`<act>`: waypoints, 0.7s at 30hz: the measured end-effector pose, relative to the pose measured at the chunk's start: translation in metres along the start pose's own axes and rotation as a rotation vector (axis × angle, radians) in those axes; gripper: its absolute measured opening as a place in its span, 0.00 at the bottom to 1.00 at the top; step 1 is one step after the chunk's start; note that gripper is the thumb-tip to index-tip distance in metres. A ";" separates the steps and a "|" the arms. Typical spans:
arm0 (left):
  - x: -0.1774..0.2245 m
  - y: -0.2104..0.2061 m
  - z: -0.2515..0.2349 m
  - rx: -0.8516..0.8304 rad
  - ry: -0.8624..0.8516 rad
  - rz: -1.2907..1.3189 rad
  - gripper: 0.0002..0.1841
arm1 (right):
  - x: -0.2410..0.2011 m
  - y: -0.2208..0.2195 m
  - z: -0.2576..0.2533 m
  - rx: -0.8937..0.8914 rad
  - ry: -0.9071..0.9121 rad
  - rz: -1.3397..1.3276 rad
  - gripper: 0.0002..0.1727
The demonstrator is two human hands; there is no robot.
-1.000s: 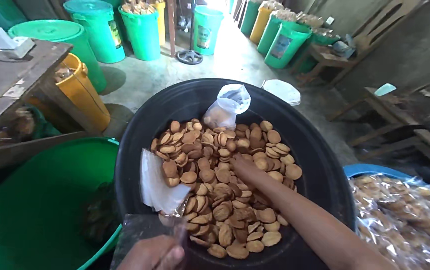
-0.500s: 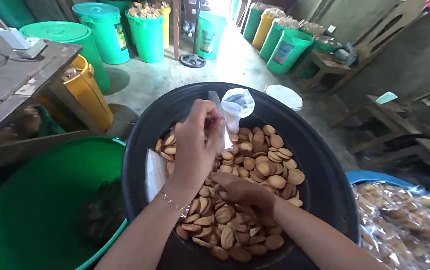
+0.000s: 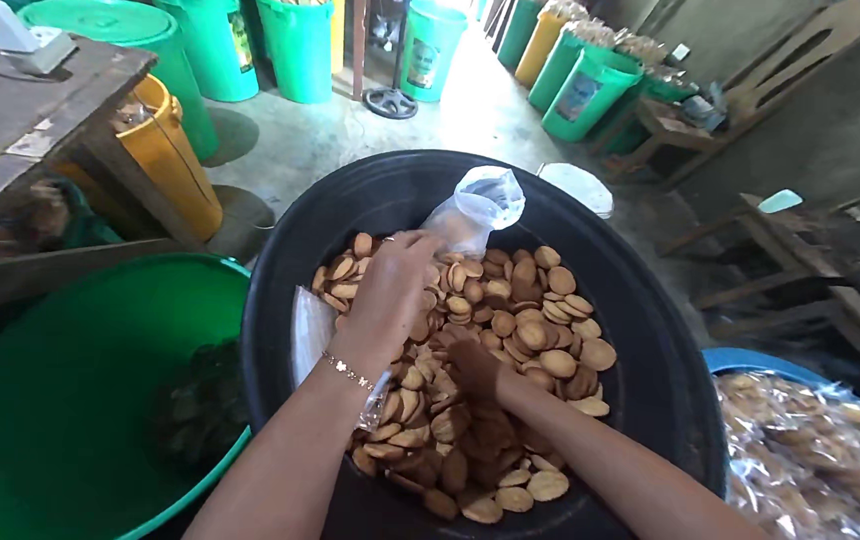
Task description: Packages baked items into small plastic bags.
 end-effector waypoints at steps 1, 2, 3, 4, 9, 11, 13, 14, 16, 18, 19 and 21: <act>-0.003 -0.005 -0.001 -0.085 0.014 -0.049 0.16 | -0.004 -0.001 -0.002 0.033 0.012 -0.044 0.25; -0.006 -0.011 -0.001 -0.162 0.032 -0.092 0.14 | -0.009 -0.003 -0.005 0.055 0.039 -0.082 0.26; -0.009 -0.017 -0.001 -0.245 0.068 -0.129 0.11 | -0.015 -0.005 -0.008 0.053 0.070 -0.092 0.28; -0.011 -0.021 -0.002 -0.333 0.133 -0.153 0.12 | -0.021 -0.007 -0.014 0.026 0.078 -0.073 0.32; -0.014 -0.031 -0.006 -0.478 0.290 -0.192 0.16 | -0.025 0.006 -0.029 0.011 0.104 0.061 0.33; -0.016 -0.033 -0.007 -0.440 0.257 -0.206 0.18 | -0.022 0.011 -0.023 0.007 0.089 0.085 0.29; -0.018 -0.035 -0.010 -0.421 0.243 -0.229 0.22 | -0.018 0.008 -0.014 0.144 0.138 0.129 0.27; -0.017 -0.035 -0.010 -0.396 0.235 -0.229 0.22 | -0.016 0.004 -0.011 0.268 0.188 0.178 0.26; -0.015 -0.033 -0.010 -0.355 0.228 -0.208 0.20 | -0.015 -0.001 -0.012 0.475 0.275 0.264 0.22; -0.012 -0.032 -0.009 -0.346 0.220 -0.204 0.19 | -0.018 0.004 -0.018 0.394 0.245 0.269 0.25; -0.010 -0.031 -0.009 -0.355 0.218 -0.211 0.19 | -0.021 0.007 -0.023 0.321 0.221 0.257 0.26; -0.010 -0.029 -0.008 -0.380 0.220 -0.234 0.21 | -0.025 0.017 -0.031 0.237 0.162 0.173 0.26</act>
Point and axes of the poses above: each hand's wrist, its own z-axis away from the middle knuckle, its own y-axis out of the back of the hand, x = y × z, the point moved 4 cm from there along -z, towards the middle knuckle, and after that the axes turned 5 degrees about z, right-handed, at the moved point
